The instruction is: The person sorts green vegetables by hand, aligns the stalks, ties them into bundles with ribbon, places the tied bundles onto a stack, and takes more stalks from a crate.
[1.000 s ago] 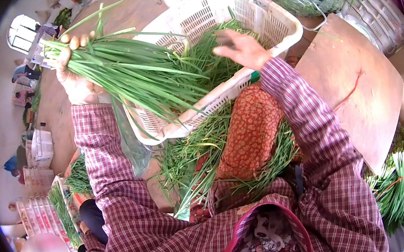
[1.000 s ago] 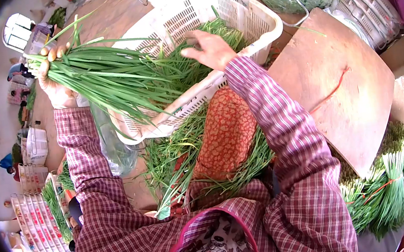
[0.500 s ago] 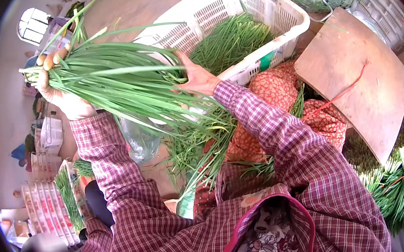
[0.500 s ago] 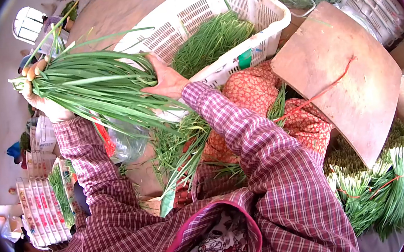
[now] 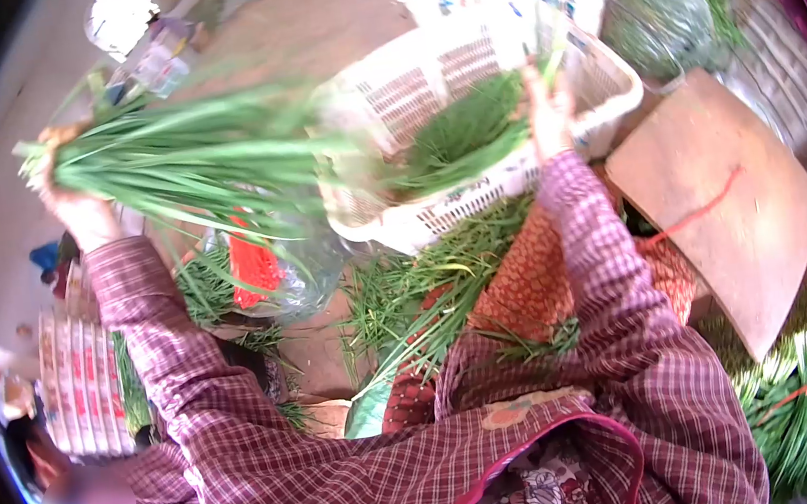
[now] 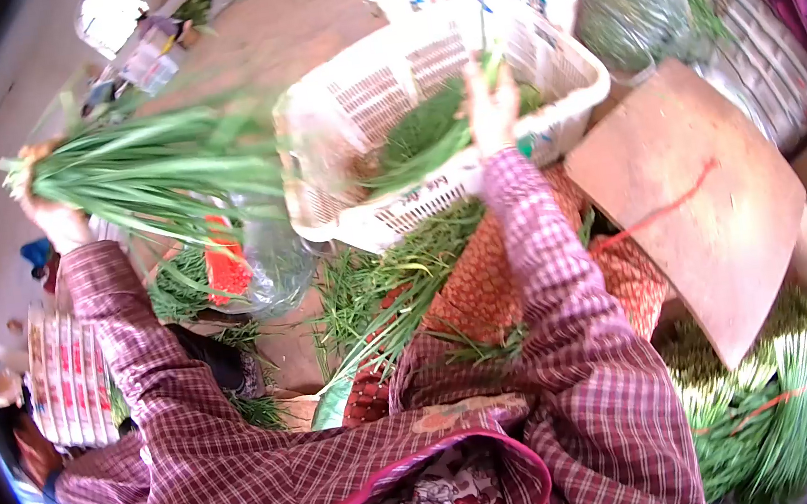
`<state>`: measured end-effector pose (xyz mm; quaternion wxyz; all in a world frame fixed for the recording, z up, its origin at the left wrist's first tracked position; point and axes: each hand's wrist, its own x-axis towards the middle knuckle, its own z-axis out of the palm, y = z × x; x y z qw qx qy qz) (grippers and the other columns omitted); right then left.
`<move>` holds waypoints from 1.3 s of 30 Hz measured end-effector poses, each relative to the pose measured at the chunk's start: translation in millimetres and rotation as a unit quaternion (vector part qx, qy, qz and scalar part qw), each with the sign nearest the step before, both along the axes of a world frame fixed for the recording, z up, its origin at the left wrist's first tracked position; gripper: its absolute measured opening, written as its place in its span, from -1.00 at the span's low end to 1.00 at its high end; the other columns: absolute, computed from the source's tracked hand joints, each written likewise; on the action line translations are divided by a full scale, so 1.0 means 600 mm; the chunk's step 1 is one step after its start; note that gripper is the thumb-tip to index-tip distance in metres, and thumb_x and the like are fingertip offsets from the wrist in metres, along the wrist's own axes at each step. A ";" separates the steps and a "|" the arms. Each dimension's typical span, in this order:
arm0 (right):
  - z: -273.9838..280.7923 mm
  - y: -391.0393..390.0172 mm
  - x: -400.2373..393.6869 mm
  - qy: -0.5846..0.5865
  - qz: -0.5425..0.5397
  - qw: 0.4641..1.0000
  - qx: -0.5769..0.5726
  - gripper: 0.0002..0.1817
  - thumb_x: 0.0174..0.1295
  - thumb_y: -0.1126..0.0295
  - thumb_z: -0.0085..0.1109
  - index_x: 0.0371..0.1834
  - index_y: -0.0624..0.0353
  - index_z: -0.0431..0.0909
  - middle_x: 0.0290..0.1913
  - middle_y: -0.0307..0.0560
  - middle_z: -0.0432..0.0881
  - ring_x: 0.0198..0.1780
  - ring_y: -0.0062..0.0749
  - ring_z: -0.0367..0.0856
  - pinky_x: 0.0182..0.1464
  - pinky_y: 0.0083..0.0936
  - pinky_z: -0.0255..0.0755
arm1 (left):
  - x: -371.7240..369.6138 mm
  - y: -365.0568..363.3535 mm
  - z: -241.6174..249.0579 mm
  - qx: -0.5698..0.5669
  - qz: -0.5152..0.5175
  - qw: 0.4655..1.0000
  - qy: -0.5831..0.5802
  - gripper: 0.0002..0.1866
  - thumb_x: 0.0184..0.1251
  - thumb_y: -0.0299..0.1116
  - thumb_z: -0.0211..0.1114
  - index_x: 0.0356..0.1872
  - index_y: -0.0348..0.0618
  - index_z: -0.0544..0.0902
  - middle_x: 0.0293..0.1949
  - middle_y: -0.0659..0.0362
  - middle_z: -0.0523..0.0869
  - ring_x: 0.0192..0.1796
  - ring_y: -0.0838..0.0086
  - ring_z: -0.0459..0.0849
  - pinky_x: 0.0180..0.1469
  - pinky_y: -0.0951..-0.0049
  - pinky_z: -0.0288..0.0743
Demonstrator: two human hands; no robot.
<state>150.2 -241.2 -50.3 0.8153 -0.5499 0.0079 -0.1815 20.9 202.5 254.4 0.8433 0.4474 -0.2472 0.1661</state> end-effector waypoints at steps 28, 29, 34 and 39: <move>0.168 0.104 -0.162 -0.241 -0.077 0.842 -0.477 -0.70 0.26 0.26 0.23 0.01 0.06 0.50 -0.23 -0.04 0.68 -0.29 -0.05 0.68 -0.31 -0.24 0.52 | -0.122 -0.205 -0.264 -0.011 0.098 0.991 0.095 -0.54 0.08 -0.40 0.31 0.06 -0.26 0.54 -0.33 0.20 0.61 -0.26 0.37 0.55 -0.07 0.34 0.51; 0.166 0.107 -0.162 -0.239 -0.076 0.842 -0.477 -0.70 0.26 0.26 0.23 0.01 0.06 0.50 -0.23 -0.04 0.68 -0.29 -0.05 0.68 -0.31 -0.24 0.52 | -0.142 -0.208 -0.257 0.007 0.108 0.991 0.076 -0.52 0.07 -0.41 0.30 0.09 -0.25 0.52 -0.31 0.19 0.61 -0.24 0.38 0.54 -0.08 0.34 0.50; 0.150 0.127 -0.151 -0.229 -0.097 0.836 -0.488 -0.74 0.27 0.23 0.20 -0.04 0.01 0.47 -0.34 -0.04 0.63 -0.38 -0.03 0.65 -0.40 -0.19 0.49 | -0.189 -0.252 -0.231 0.039 0.153 0.986 0.048 -0.48 0.06 -0.46 0.30 0.13 -0.23 0.48 -0.17 0.12 0.63 -0.26 0.40 0.58 -0.10 0.27 0.56; 0.134 0.075 -0.110 -0.080 -0.094 0.814 -0.568 -0.75 0.31 0.14 0.17 -0.11 0.02 0.47 -0.47 -0.07 0.64 -0.50 -0.07 0.63 -0.46 -0.21 0.49 | -0.239 -0.204 -0.205 0.038 0.171 0.984 0.016 -0.44 0.17 -0.42 0.25 0.23 -0.30 0.38 -0.09 0.13 0.65 -0.21 0.43 0.65 -0.20 0.36 0.68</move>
